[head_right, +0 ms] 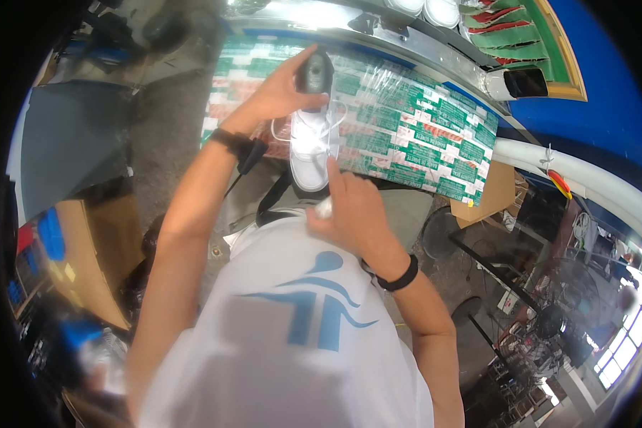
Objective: Inspecting and cleaning white sneakers on a factory production line.
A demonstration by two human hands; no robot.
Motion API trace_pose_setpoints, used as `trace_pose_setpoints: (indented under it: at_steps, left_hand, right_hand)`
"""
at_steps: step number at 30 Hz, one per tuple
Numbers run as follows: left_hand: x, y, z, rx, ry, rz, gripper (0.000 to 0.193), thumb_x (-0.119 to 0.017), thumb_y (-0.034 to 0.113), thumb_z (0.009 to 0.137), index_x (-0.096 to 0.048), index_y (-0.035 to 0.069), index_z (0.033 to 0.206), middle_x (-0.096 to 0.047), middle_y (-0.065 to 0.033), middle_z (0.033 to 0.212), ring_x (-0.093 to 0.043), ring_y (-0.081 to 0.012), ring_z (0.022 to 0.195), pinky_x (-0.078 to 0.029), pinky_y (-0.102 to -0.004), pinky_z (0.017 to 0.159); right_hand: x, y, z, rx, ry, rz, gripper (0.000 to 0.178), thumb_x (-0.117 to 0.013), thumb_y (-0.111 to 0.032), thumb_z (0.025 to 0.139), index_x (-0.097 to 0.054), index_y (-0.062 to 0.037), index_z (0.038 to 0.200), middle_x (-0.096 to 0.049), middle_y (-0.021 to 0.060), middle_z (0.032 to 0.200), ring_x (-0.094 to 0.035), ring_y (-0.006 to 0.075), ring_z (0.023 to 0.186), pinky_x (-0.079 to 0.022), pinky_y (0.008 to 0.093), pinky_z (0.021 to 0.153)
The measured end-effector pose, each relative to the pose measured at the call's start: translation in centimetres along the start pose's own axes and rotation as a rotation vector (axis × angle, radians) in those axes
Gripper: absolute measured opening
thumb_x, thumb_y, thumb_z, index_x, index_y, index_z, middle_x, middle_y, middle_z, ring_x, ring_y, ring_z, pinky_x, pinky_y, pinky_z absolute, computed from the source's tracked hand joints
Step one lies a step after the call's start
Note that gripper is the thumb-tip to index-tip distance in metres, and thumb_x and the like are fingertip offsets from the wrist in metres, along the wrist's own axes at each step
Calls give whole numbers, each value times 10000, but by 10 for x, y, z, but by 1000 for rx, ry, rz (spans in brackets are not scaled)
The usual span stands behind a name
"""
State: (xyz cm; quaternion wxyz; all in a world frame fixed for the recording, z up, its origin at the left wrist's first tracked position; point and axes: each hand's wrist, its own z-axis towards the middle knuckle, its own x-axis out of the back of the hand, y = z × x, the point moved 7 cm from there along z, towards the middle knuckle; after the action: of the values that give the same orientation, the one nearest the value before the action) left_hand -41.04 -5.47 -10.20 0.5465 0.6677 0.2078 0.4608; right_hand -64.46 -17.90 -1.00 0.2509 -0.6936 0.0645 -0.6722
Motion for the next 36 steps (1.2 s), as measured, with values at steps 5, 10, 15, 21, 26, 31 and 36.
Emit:
trace_pose_setpoints:
  at_steps: [5, 10, 15, 21, 26, 31, 36]
  left_hand:
    - [-9, -1, 5, -26, 21, 28, 1159, -971, 379, 823, -359, 58, 1753, -477, -300, 1674, -474, -417, 1567, -403, -484, 1295]
    - [-9, -2, 4, -20, 9, 41, 1168, -972, 385, 820, -351, 65, 1756, -459, -298, 1681, -459, -433, 1568, -390, -493, 1304]
    - [-12, -5, 0, -9, 5, 7, 1172, -973, 391, 814, -350, 83, 1757, -439, -305, 1689, -416, -446, 1591, -371, -518, 1314]
    - [-8, 4, 3, -7, -7, 20, 1180, -970, 413, 812, -342, 97, 1761, -412, -305, 1706, -393, -455, 1604, -360, -530, 1319]
    - [-7, 0, 2, 14, -20, -16, 1182, -966, 419, 814, -337, 109, 1766, -407, -306, 1710, -378, -464, 1613, -350, -541, 1325]
    - [-7, 2, 0, 20, -12, 5, 1186, -965, 424, 815, -332, 120, 1771, -395, -310, 1718, -363, -468, 1623, -340, -551, 1331]
    - [-9, -2, 2, 3, -8, -4, 1184, -973, 415, 809, -348, 85, 1759, -429, -308, 1700, -390, -454, 1612, -342, -528, 1332]
  right_hand:
    - [-6, 11, -4, -67, -65, 110, 986, -899, -351, 784, -518, 91, 1579, -682, 188, 987, -697, 372, 882, -566, 489, 782]
    - [-11, 35, 32, -126, 111, 285, 937, -875, -311, 806, -521, 59, 1591, -743, 222, 1134, -728, 404, 1001, -590, 487, 874]
    - [-27, 37, 29, -166, 39, 248, 903, -860, -283, 836, -518, 44, 1604, -740, 210, 1143, -726, 408, 1020, -589, 476, 902]
    - [-31, 45, 29, -186, 122, 354, 892, -860, -283, 840, -526, 40, 1601, -737, 201, 1160, -724, 398, 1039, -590, 465, 922]
    - [-39, 46, 29, -181, 70, 335, 905, -872, -299, 822, -536, 46, 1588, -739, 187, 1148, -724, 381, 1029, -595, 452, 902]
    - [-32, 49, 20, -147, 172, 361, 929, -882, -295, 798, -531, 43, 1589, -720, 173, 1064, -706, 382, 990, -581, 470, 864]
    - [-35, 43, 29, -118, 143, 240, 976, -902, -305, 766, -527, 61, 1590, -712, 174, 1039, -700, 381, 933, -577, 469, 829]
